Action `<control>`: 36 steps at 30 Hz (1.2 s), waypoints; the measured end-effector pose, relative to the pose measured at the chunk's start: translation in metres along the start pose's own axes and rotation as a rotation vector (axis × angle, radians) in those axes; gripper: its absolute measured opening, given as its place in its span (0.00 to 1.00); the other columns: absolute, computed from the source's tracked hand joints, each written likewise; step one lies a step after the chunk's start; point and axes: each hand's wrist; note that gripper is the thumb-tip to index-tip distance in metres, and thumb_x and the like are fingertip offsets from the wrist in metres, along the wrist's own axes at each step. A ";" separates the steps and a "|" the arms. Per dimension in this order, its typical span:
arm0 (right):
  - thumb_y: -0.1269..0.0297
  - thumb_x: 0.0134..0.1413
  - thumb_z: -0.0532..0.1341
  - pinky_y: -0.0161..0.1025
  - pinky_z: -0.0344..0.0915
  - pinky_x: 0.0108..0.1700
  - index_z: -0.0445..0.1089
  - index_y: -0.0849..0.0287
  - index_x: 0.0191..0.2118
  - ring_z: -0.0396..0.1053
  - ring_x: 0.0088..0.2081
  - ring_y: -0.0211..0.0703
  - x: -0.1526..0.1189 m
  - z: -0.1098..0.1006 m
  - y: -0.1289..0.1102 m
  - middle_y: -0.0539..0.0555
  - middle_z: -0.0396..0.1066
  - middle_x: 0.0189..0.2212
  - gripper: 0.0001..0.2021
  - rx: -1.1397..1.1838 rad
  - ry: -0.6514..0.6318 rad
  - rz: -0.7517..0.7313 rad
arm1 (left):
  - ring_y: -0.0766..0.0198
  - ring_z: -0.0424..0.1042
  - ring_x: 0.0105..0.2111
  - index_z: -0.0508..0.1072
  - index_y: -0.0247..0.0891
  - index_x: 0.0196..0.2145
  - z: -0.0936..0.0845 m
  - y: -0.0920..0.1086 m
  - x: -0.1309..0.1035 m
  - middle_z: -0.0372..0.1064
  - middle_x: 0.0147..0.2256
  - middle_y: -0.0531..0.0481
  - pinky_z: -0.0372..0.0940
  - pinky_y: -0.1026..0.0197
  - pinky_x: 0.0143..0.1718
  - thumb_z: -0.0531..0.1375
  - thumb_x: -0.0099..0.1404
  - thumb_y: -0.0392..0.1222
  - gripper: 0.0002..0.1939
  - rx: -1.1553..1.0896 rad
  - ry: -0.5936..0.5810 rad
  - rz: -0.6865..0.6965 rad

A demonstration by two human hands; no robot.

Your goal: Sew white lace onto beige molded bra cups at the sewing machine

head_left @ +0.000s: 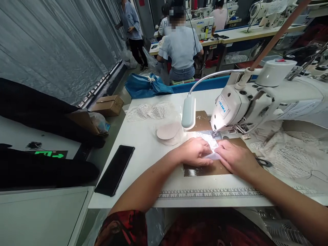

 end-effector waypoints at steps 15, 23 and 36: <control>0.76 0.58 0.51 0.39 0.57 0.32 0.72 0.59 0.46 0.64 0.31 0.44 -0.034 0.006 0.014 0.53 0.68 0.30 0.16 0.246 -0.073 0.038 | 0.52 0.68 0.45 0.72 0.32 0.52 0.017 0.009 0.015 0.67 0.55 0.41 0.65 0.51 0.46 0.55 0.68 0.49 0.21 0.230 0.046 -0.099; 0.77 0.56 0.53 0.40 0.54 0.34 0.72 0.59 0.43 0.63 0.32 0.45 -0.034 0.010 0.011 0.53 0.67 0.30 0.14 0.209 -0.074 0.035 | 0.51 0.65 0.45 0.67 0.34 0.58 0.021 0.008 0.016 0.62 0.60 0.43 0.63 0.49 0.46 0.51 0.70 0.54 0.27 0.335 0.027 -0.117; 0.77 0.58 0.53 0.40 0.54 0.32 0.71 0.61 0.44 0.64 0.32 0.46 -0.027 0.019 0.011 0.53 0.66 0.29 0.13 0.193 -0.005 0.027 | 0.54 0.63 0.46 0.67 0.34 0.57 0.019 0.000 0.016 0.63 0.60 0.45 0.59 0.51 0.47 0.48 0.72 0.47 0.22 0.403 0.043 -0.074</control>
Point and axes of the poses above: each hand's wrist, its own x-axis towards the middle knuckle, its own z-axis out of the palm, y = z × x
